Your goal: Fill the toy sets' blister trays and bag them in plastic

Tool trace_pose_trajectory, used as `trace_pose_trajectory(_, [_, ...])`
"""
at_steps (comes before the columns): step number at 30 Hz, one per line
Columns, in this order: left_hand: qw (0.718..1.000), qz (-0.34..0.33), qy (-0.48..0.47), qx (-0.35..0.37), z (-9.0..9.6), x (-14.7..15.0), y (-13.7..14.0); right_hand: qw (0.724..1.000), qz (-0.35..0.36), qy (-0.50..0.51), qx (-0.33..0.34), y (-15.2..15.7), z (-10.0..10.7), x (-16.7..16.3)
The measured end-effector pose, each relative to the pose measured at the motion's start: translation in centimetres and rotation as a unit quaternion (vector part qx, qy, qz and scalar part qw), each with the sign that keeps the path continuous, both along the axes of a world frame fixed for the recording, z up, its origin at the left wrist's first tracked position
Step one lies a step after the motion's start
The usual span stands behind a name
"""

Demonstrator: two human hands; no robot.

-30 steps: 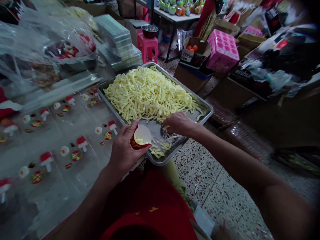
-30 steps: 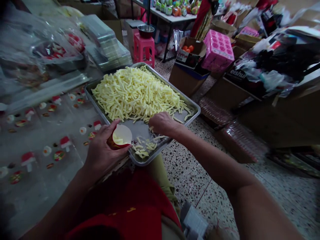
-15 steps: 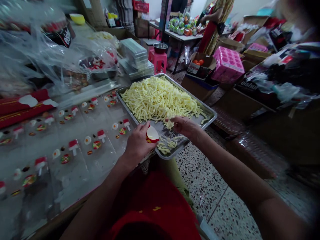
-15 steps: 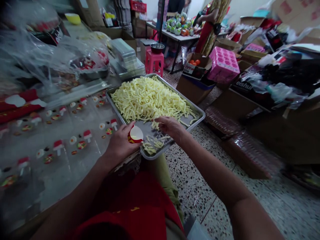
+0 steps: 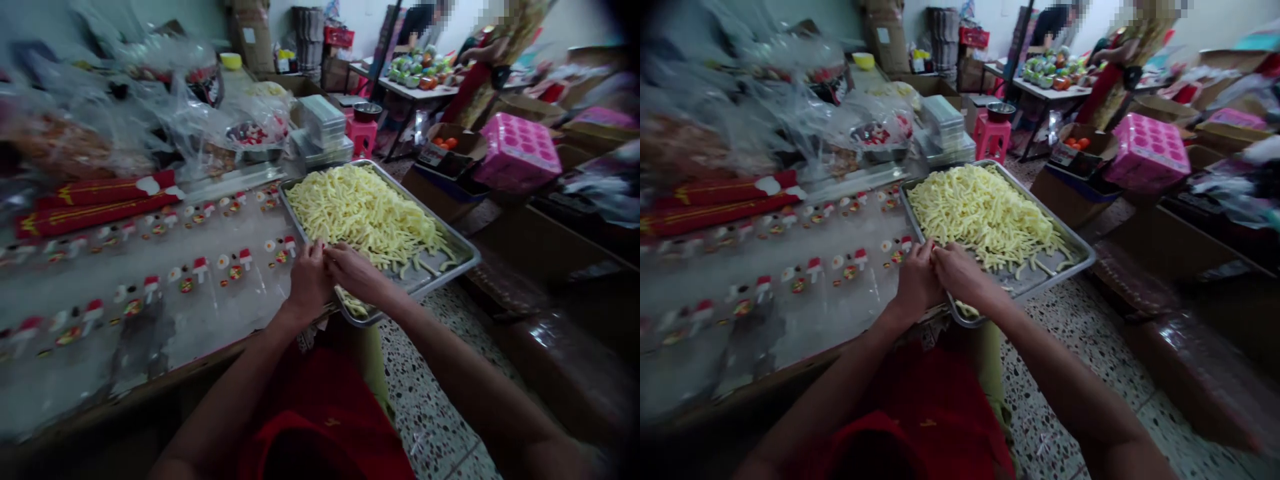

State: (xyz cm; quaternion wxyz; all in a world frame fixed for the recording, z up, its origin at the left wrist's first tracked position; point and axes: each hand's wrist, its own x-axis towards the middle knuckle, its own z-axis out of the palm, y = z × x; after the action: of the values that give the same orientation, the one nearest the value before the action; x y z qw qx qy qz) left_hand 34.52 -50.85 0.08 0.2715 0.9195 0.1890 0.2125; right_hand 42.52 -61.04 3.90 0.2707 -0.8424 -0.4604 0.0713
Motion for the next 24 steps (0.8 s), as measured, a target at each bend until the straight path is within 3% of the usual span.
trace_pose_trajectory(2, [0.999,0.025,-0.021,-0.001,-0.1,-0.9,0.5,0.999,0.02,0.017,0.035,0.6,-0.4,0.0])
trace_pose_trajectory(5, [0.997,0.049,-0.054,-0.005,-0.2,-2.1,2.0,0.991,-0.034,0.107,0.074,2.9,-1.1,0.4])
trace_pose_trajectory(8, [0.995,0.069,-0.072,-0.003,0.0,-3.4,4.8,0.974,0.004,0.22,0.057,6.5,-0.5,-0.4])
trace_pose_trajectory(10, [0.994,0.079,-0.078,-0.009,0.3,-4.5,7.2,0.983,0.054,0.168,0.056,8.8,0.3,-1.5])
trace_pose_trajectory(13, [0.988,0.111,-0.095,-0.05,0.7,-5.5,10.9,0.987,0.075,0.06,0.125,10.9,0.6,-2.6])
trace_pose_trajectory(15, [0.983,0.127,-0.107,-0.08,0.5,-5.1,12.8,0.978,0.059,0.103,0.174,11.7,-0.2,-2.3])
trace_pose_trajectory(17, [0.981,0.12,-0.107,-0.104,-0.1,-3.8,14.3,0.953,0.043,0.225,0.2,12.5,-1.5,-0.8])
trace_pose_trajectory(20, [0.985,0.054,-0.08,-0.145,-1.0,-0.8,17.1,0.911,0.039,0.356,0.204,14.2,-2.9,3.3])
trace_pose_trajectory(22, [0.989,0.012,-0.05,-0.142,-1.2,1.3,19.8,0.93,0.044,0.319,0.177,15.7,-2.9,6.9])
trace_pose_trajectory(24, [0.997,-0.01,-0.013,-0.078,-1.2,3.1,22.8,0.972,0.044,0.208,0.101,17.4,-2.2,10.6])
